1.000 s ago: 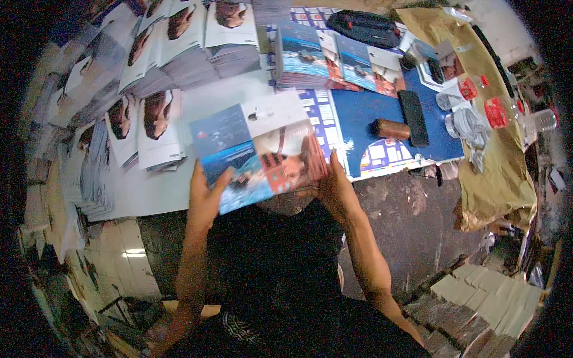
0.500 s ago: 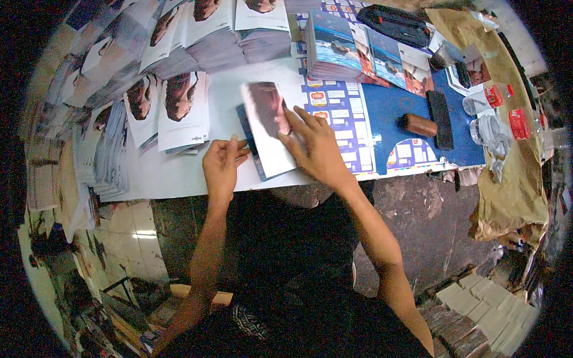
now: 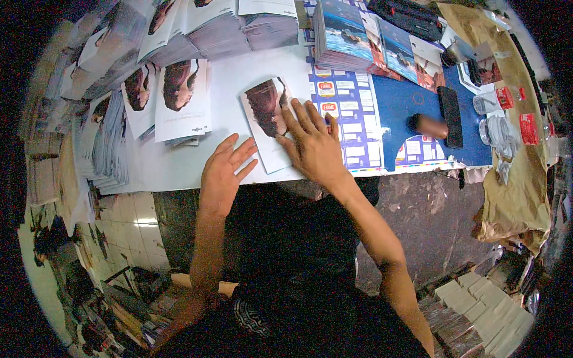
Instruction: The person sorts pamphlets on a table by picking up an item from one stack, checking it, and placing it onto another stack.
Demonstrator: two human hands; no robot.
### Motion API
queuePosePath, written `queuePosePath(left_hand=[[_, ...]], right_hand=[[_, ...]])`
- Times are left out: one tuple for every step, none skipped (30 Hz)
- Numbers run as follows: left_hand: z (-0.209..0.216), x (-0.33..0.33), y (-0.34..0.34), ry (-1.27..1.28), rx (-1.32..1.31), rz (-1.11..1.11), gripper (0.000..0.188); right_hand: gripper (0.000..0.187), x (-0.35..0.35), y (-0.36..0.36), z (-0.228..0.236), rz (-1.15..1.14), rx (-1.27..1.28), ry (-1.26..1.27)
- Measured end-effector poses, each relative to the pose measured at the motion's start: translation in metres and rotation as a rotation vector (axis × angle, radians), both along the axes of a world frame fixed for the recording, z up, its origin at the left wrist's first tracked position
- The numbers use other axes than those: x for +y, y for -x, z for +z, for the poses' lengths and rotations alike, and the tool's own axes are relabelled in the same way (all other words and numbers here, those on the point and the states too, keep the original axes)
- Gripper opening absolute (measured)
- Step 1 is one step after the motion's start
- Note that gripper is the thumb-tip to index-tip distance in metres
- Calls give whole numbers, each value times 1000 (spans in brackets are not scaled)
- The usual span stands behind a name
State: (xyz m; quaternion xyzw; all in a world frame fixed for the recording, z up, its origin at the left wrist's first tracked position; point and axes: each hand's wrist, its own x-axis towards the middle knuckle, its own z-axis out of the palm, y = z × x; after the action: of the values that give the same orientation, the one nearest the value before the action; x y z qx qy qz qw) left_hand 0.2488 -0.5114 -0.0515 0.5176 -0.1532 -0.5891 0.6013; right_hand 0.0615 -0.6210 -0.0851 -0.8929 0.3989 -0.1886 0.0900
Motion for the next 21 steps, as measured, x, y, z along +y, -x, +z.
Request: queuePosePath(left_hand=[[0,-1,1,-8,-7,11,55],[0,-2,1,-10,-6,9,55],[-1,-1,0,-3,-6,11,55],[-3,0,-1,3,-5,13,55],[-4,1,-2,-2,-5,12,55],[-5,1,-2,10,15,13,56],[-5,1,-2,22,34,14,58],[-3,0,-1,20,34,15,58],[2,-2,2,-4,4,18,59],[4,-3,3,-28,-25,22,60],[4,-3,4,-28,-24,21,60],[2,-3,4,-29,-56,15,58],[2,-2,4,-30,-87,10,57],[1,-2,4,-31,-88,9,57],[1,-3,4,-25,-95,6,57],[1,-3,4,-19,-102,3,57],[2,-3,3,-19,-102,3,57],[1,-3,3,-15,-128,-7,55],[0,-3,3,-11,-154,-17,53],[-3,-4,5,-9,-153,-18,53],[-8,-6,8,55,-482,-15,50]], right_hand=[[57,0,-1,0,0,6,7],[57,0,-2,1,-2,6,5],[57,1,-2,2,8,11,26],[57,2,-3,2,18,15,47],[57,3,-3,2,17,15,43],[57,2,-3,2,14,34,60],[57,2,-2,3,12,52,78],[57,2,-2,3,13,52,76],[56,1,-2,2,20,51,67],[56,1,-1,2,27,51,59],[56,0,0,1,26,52,58],[56,0,0,0,32,49,54],[55,0,0,0,38,47,50],[55,0,0,0,38,47,50],[56,0,0,2,35,59,32],[56,1,0,3,32,71,14],[56,1,0,3,32,71,14],[57,1,0,3,25,73,15],[57,1,0,3,17,76,15],[57,1,0,2,16,77,17],[57,1,-1,1,19,70,15]])
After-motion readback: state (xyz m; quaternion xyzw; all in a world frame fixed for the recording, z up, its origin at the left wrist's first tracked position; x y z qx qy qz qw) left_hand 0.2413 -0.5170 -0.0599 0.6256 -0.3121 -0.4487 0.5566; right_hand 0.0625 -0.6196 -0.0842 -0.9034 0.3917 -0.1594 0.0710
